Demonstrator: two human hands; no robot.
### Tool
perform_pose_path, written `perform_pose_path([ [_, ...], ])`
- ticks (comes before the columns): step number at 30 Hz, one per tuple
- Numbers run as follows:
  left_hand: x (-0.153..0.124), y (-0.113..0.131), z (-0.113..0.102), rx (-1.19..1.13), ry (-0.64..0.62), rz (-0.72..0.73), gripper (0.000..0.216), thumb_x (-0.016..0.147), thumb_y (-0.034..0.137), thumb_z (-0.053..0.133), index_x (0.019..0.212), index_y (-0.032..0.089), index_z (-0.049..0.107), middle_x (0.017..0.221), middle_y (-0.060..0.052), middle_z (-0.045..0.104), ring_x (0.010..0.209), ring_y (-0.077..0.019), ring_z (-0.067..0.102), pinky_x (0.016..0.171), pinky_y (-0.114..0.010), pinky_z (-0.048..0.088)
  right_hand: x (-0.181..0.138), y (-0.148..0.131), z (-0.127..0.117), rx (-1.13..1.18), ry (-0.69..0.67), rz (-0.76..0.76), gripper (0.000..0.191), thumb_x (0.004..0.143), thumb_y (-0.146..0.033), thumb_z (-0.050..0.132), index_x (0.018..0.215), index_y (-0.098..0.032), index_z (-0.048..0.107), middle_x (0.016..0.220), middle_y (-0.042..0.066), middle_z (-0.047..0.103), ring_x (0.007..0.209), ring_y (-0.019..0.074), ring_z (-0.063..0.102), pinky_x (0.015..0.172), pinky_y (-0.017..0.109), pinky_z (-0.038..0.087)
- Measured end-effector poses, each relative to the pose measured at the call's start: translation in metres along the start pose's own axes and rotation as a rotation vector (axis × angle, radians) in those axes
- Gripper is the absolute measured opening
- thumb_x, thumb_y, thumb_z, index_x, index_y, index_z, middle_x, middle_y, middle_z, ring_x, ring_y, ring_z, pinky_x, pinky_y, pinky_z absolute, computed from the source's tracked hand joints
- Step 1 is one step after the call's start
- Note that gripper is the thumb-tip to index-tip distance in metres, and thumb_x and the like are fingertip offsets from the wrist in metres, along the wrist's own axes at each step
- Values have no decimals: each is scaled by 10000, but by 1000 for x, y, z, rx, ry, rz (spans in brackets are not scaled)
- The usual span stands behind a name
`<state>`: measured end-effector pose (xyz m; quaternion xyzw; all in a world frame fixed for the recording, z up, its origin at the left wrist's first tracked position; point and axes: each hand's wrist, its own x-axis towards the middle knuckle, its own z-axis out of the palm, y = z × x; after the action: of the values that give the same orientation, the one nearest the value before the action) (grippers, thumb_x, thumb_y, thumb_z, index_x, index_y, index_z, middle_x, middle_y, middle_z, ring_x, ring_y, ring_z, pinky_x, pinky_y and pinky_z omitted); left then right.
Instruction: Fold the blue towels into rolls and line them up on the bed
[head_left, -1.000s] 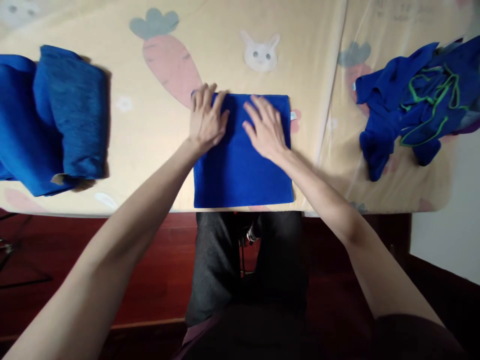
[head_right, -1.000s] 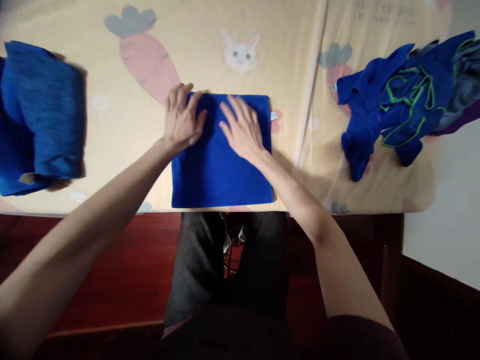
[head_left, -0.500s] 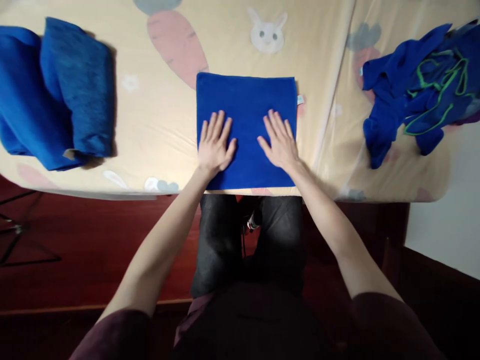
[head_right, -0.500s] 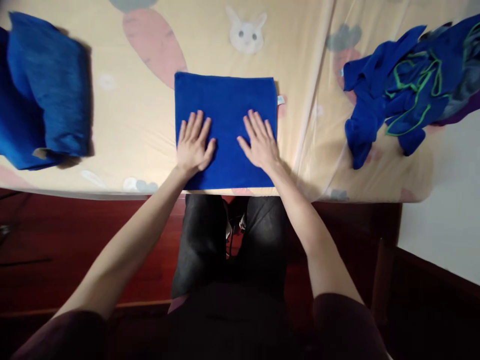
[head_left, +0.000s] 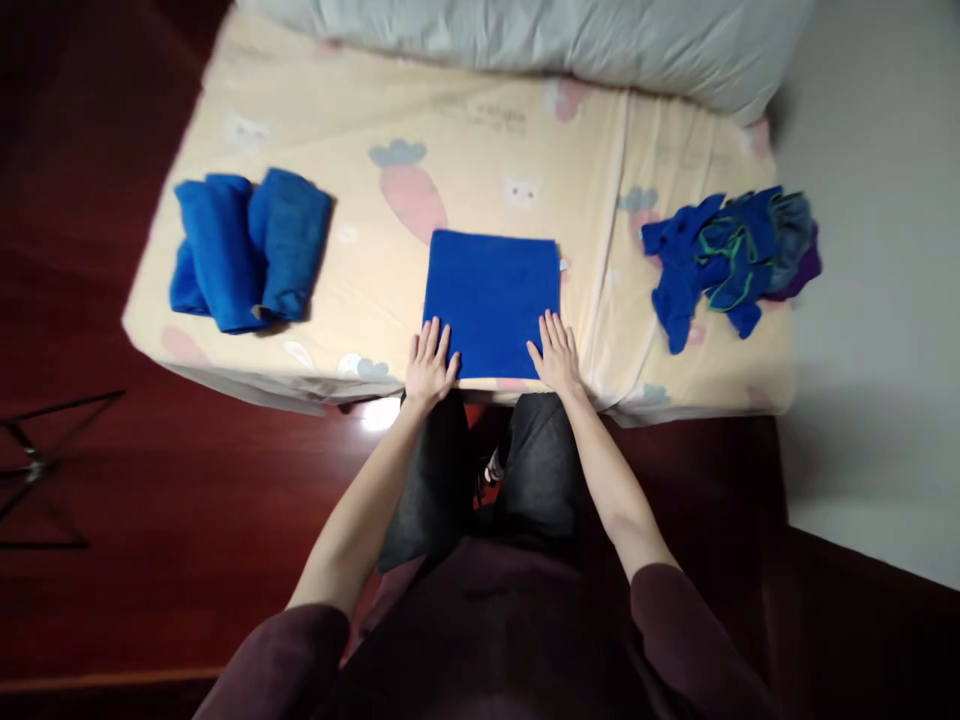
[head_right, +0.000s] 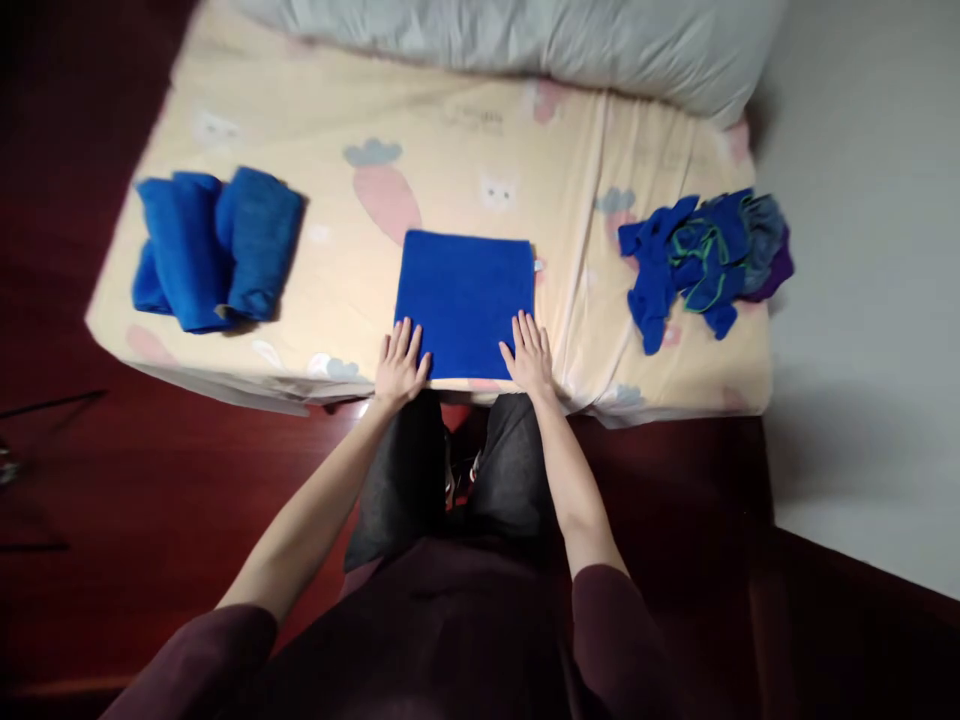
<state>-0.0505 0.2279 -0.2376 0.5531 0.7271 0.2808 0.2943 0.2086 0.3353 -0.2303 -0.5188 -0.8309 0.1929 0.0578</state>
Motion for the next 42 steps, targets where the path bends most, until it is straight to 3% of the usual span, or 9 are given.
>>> perform_pose_path([
  [4, -30, 1, -10, 77, -4, -36, 846, 958, 549, 413, 1692, 165, 241, 1768, -115, 163, 1652, -334, 17, 1323, -573, 74, -18, 1, -2, 48, 42, 78, 695, 1074, -418, 331, 1676, -84, 237, 1762, 160, 133, 1651, 281, 105, 1339, 522, 53],
  [9, -55, -4, -14, 64, -22, -51, 823, 934, 481, 435, 1678, 172, 266, 1742, -159, 242, 1647, -368, 28, 1300, -631, 113, -58, -5, 17, 71, 166, 183, 657, 1067, -398, 343, 1669, -144, 276, 1747, 156, 222, 1638, 288, 170, 1331, 532, 106],
  [13, -64, -16, -16, 81, 48, 5, 750, 901, 360, 507, 1624, 212, 373, 1656, -155, 427, 1608, -368, 233, 1311, -575, 178, -90, 0, 28, 113, 261, 202, 586, 1066, -344, 317, 1616, -160, 393, 1691, 163, 374, 1594, 282, 290, 1305, 492, 228],
  [17, -67, -26, -12, 151, 152, 47, 603, 900, 255, 508, 1502, 236, 532, 1448, -165, 615, 1424, -365, 491, 1231, -538, 359, -106, 17, 29, 171, 341, 127, 467, 1033, -270, 393, 1440, -180, 602, 1456, 171, 635, 1402, 301, 518, 1229, 475, 356],
  [21, -61, -39, -7, 195, 212, 88, 481, 903, 209, 514, 1370, 191, 625, 1294, -164, 689, 1289, -355, 572, 1137, -522, 459, -110, 31, 30, 210, 435, 51, 380, 971, -193, 479, 1273, -167, 708, 1290, 157, 724, 1251, 321, 592, 1160, 507, 416],
  [25, -52, -56, -5, 164, 219, 148, 488, 889, 182, 560, 1369, 227, 635, 1289, -123, 699, 1243, -326, 588, 1110, -485, 483, -106, 41, 33, 264, 490, -44, 418, 933, -139, 520, 1312, -181, 692, 1323, 127, 712, 1245, 295, 589, 1150, 479, 438],
  [30, -43, -66, -6, 144, 206, 125, 455, 881, 171, 565, 1311, 237, 695, 1134, -115, 716, 1120, -320, 619, 1040, -465, 512, -97, 46, 36, 314, 473, -96, 382, 928, -127, 538, 1252, -195, 728, 1215, 118, 745, 1184, 290, 609, 1097, 464, 481],
  [42, -34, -68, -7, 133, 258, 144, 316, 869, 175, 564, 1105, 229, 768, 1018, -108, 707, 1033, -306, 599, 983, -451, 507, -88, 51, 30, 389, 412, -98, 385, 894, -104, 577, 1223, -206, 749, 1127, 110, 741, 1113, 294, 615, 1039, 464, 520],
])
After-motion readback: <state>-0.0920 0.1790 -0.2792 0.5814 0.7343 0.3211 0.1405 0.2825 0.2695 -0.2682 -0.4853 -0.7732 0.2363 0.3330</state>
